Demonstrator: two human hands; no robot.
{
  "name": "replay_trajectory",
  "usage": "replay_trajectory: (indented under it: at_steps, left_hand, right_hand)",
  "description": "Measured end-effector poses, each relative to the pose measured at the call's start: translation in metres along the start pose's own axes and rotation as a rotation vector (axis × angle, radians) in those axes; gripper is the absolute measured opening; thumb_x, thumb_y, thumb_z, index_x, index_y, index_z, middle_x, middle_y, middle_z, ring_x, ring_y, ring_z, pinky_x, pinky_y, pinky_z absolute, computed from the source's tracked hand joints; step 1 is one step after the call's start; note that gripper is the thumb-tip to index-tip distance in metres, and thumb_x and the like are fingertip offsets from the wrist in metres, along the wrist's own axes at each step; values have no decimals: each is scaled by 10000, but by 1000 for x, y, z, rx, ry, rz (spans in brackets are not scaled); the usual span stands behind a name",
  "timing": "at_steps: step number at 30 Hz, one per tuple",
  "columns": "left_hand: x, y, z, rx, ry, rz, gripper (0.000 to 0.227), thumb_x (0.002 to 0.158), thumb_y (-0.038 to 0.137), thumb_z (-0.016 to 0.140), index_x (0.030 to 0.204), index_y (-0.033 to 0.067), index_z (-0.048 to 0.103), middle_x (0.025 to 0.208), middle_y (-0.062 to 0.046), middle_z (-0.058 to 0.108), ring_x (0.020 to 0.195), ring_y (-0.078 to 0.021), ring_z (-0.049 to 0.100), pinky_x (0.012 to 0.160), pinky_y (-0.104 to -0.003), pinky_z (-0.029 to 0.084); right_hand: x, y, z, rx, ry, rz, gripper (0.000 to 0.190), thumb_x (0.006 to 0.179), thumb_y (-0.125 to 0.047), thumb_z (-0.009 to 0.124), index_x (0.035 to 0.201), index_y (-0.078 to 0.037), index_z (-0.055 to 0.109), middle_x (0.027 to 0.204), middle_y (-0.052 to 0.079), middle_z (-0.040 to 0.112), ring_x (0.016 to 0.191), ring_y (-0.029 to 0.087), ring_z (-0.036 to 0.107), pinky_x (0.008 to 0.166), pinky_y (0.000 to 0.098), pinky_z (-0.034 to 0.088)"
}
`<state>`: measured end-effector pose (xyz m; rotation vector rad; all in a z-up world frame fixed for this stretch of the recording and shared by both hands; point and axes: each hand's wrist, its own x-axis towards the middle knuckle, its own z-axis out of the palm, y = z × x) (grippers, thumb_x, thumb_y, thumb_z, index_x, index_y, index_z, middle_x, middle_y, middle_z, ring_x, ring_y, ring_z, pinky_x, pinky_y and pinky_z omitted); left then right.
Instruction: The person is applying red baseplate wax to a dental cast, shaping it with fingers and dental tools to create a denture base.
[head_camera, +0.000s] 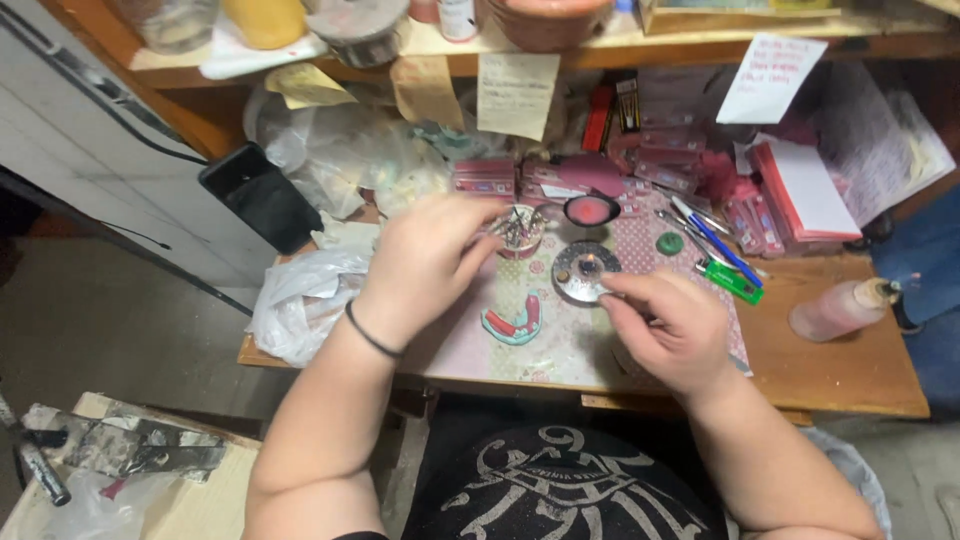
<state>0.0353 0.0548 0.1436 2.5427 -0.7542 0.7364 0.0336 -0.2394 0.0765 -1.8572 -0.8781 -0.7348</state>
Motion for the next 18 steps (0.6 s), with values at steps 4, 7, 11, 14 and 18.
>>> replay_trajectory:
  at_steps: [4, 7, 11, 14, 18]
  left_hand:
    - [59, 4, -36, 103, 252, 176, 172, 983, 163, 741, 1145, 113, 712, 998, -68, 745, 949, -300, 698, 858, -431, 533]
    - [97, 3, -56, 216, 368, 188, 140, 997, 151, 734, 1115, 86, 696, 1003, -90, 726, 934, -320, 667, 788, -435, 511]
    - [138, -7, -62, 235, 420, 136, 330, 930, 208, 832, 1209, 58, 742, 1040, -110, 704, 929, -341, 699, 738, -466, 561]
    - [154, -16, -56, 313, 383, 77, 337, 912, 337, 845, 1125, 84, 785, 943, -121, 692, 826, -383, 686, 620, -519, 535]
    - [164, -18, -56, 325, 359, 33, 250, 903, 351, 808, 973, 111, 809, 848, -121, 662, 762, -397, 671, 559, -527, 516]
  right_hand:
    - [45, -26, -22, -47, 33, -164, 163, 904, -10, 792, 1065, -6, 777, 808, 107, 707, 613, 174, 657, 560, 276, 547]
    - [71, -50, -32, -105, 74, -269, 139, 946, 42, 793, 1068, 83, 739, 950, 207, 771, 726, 204, 697, 634, 277, 553]
    - [90, -71, -39, -151, 125, -242, 115, 974, 93, 789, 1069, 127, 733, 997, 244, 758, 788, 283, 676, 725, 350, 530]
    - [96, -71, -41, -164, 141, -237, 109, 987, 83, 797, 1076, 114, 742, 970, 227, 749, 781, 271, 653, 712, 341, 506]
    - [100, -70, -42, -195, 134, -228, 84, 1008, 77, 782, 1086, 86, 752, 956, 203, 747, 785, 273, 656, 735, 351, 504]
